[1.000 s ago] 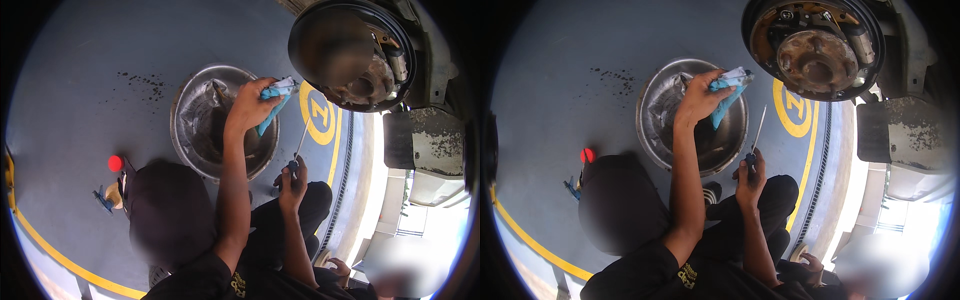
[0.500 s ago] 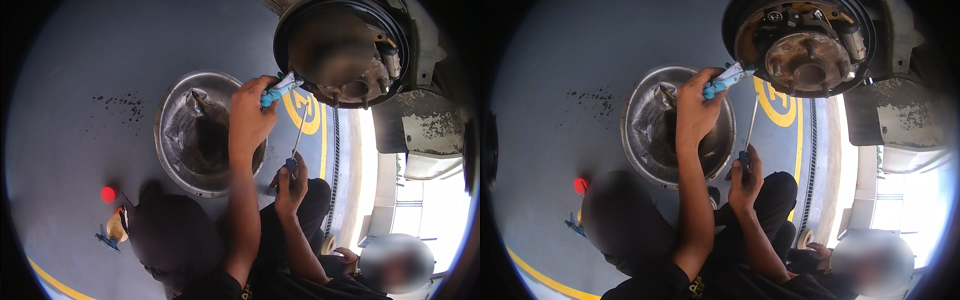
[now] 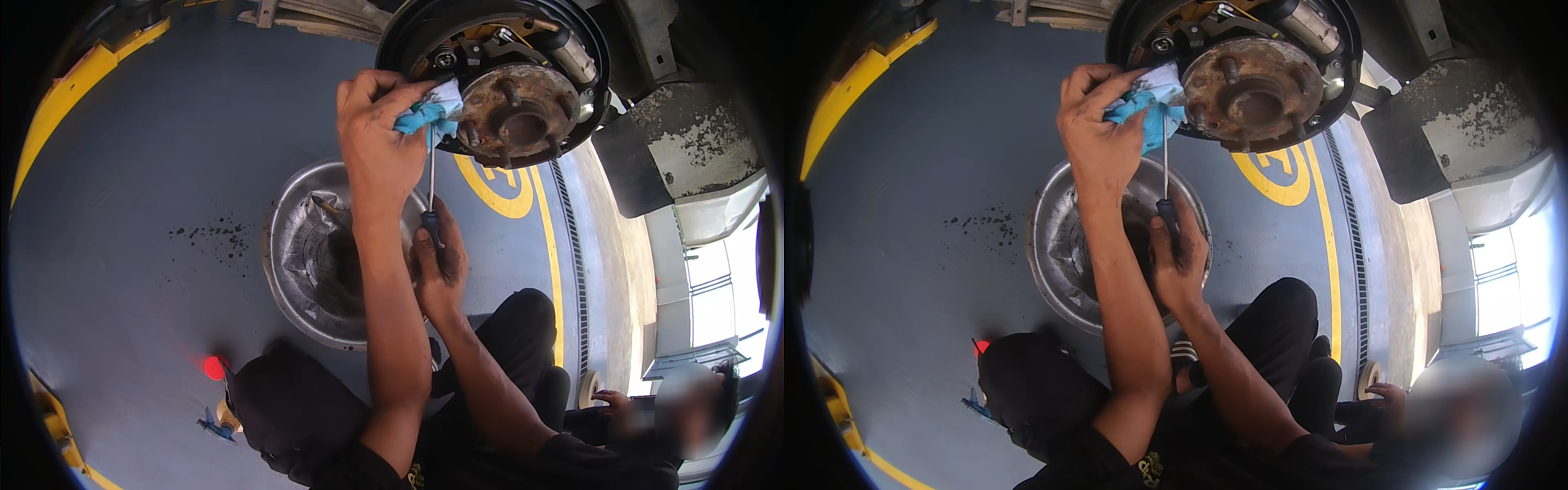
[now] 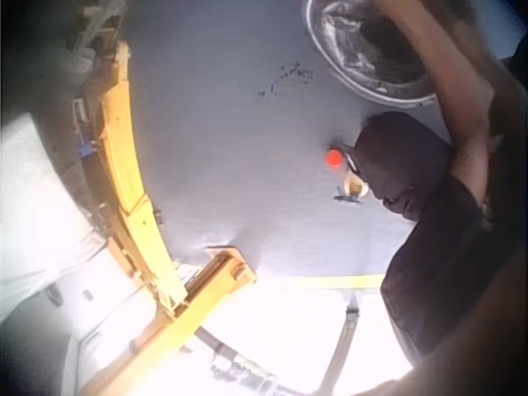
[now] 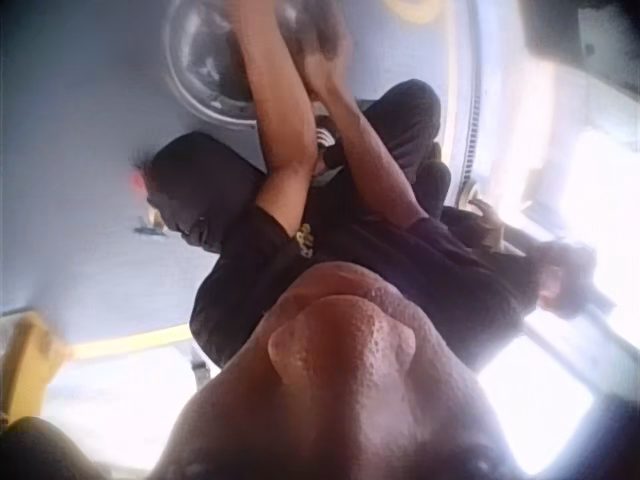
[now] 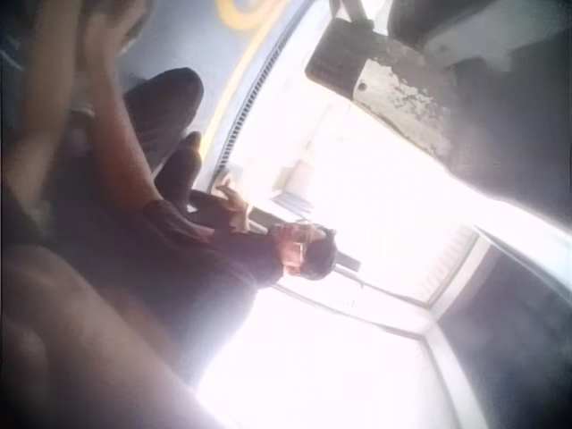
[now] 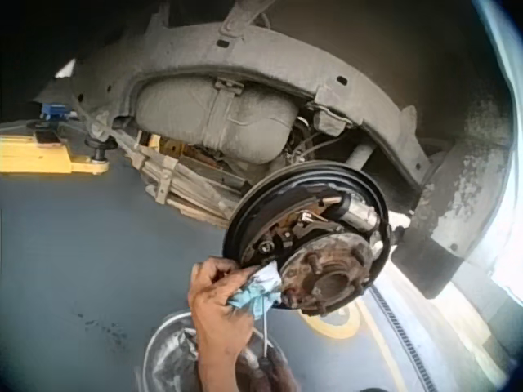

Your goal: The person cleans a car's brake assembly using a blue cloth and a screwdriver. They wipe the brake components and scrape rust from the hub while sitting on the floor with a metal basin placed underneath to catch debris.

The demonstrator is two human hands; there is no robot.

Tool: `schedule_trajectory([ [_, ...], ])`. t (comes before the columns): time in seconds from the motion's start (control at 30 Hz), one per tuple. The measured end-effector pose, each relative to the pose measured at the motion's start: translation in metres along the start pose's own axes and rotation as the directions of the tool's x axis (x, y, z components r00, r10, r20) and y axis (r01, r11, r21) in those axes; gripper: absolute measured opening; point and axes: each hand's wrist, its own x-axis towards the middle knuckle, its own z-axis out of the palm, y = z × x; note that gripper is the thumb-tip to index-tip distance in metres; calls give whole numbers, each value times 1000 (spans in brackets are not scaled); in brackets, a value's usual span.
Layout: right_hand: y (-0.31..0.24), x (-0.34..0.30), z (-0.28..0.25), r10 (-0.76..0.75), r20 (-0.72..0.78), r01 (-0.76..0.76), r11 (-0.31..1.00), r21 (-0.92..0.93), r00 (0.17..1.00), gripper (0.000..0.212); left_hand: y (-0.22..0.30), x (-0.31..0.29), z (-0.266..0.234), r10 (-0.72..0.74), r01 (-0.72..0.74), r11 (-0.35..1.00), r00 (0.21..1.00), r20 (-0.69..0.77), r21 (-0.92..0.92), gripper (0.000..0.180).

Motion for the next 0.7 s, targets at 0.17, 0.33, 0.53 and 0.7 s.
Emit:
schedule_trajectory([
  [0.17,-4,12,23,-57,-103,74,983,170,993,52,1,-3,-7,13,-14,999,999,31,49,46],
  [0.33,13,0,28,-235,-139,233,972,-36,962,49,-8,-17,-20,-157,150,978,987,-38,-144,47],
  [0.53,6,8,32,-129,-168,151,980,128,977,47,1,-13,-25,-139,139,990,989,58,6,39],
  [0.7,-5,14,37,-162,-153,185,972,148,975,47,5,-8,-15,-25,26,1000,994,-105,5,39],
])
